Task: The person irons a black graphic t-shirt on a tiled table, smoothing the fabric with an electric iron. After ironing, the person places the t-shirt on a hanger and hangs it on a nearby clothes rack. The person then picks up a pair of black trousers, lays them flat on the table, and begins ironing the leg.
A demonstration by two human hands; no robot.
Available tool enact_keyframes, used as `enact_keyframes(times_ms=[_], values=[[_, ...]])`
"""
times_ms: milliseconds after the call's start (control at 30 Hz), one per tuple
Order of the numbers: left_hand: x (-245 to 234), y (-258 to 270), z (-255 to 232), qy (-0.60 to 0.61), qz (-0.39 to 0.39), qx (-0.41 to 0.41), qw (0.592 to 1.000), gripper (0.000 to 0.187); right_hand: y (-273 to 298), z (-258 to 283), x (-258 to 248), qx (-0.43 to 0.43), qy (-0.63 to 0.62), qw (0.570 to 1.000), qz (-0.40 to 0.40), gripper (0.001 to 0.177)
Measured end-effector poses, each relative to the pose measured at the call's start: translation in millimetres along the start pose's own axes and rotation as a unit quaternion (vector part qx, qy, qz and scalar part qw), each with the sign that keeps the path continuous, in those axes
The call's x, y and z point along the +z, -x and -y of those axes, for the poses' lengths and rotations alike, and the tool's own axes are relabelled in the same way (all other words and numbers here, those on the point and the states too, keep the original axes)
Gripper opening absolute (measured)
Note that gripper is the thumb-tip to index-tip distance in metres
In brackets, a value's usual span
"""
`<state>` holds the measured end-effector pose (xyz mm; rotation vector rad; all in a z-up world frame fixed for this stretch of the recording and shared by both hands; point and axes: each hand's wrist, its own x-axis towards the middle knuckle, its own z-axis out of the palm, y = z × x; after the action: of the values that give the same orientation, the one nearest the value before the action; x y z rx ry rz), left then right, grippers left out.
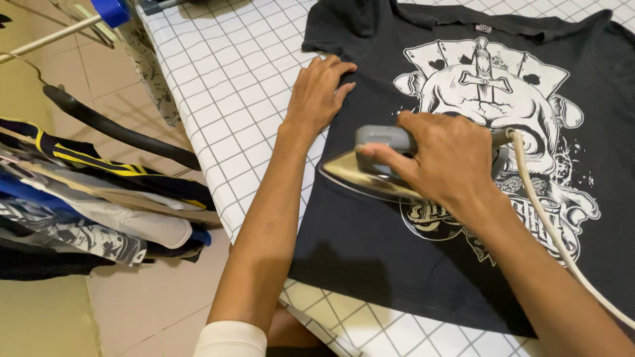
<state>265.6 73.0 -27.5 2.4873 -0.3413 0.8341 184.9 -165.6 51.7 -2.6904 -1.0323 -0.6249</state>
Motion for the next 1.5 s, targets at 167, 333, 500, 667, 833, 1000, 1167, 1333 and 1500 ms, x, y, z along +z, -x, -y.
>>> enact_keyframes(times_ms=[167,333,500,667,833,1000,1167,1333,1500], values=[[0.9,-0.6,0.5,0.001,-0.004,0.001,1.000,0.030,-1.7,8.4,-8.8,0.032,-0.010,0.998,0.053,0.067],[1.6,1.0,1.4,-0.001,0.003,-0.002,1.000,0.029,6.9,13.7,-14.7,-0.002,-0.028,0.999,0.019,0.067],[4.7,1.0,3.2,-0.001,-0.018,0.016,1.000,0.029,11.3,13.5,-20.7,-0.037,-0.068,0.996,0.052,0.066],[4.0,1.0,3.6,0.001,-0.008,0.011,1.000,0.029,25.3,16.8,-23.7,-0.101,-0.064,0.992,-0.036,0.066],[4.4,-1.2,4.1,-0.006,0.003,0.006,1.000,0.028,23.8,24.9,-25.6,0.027,-0.023,0.988,0.150,0.064],[7.1,-1.2,5.9,-0.011,-0.024,0.033,0.999,0.028,33.5,26.0,-34.5,-0.085,-0.074,0.992,0.048,0.067],[5.5,1.0,4.3,-0.002,-0.012,0.020,1.000,0.028,38.1,29.6,-34.9,-0.078,-0.067,0.994,0.031,0.066],[3.9,0.6,4.4,0.002,-0.005,0.012,1.000,0.027,43.7,31.4,-39.7,-0.146,-0.081,0.986,-0.010,0.069],[6.5,2.3,7.2,-0.005,-0.023,0.026,0.999,0.028,44.0,37.6,-31.2,-0.081,-0.056,0.995,-0.003,0.067]])
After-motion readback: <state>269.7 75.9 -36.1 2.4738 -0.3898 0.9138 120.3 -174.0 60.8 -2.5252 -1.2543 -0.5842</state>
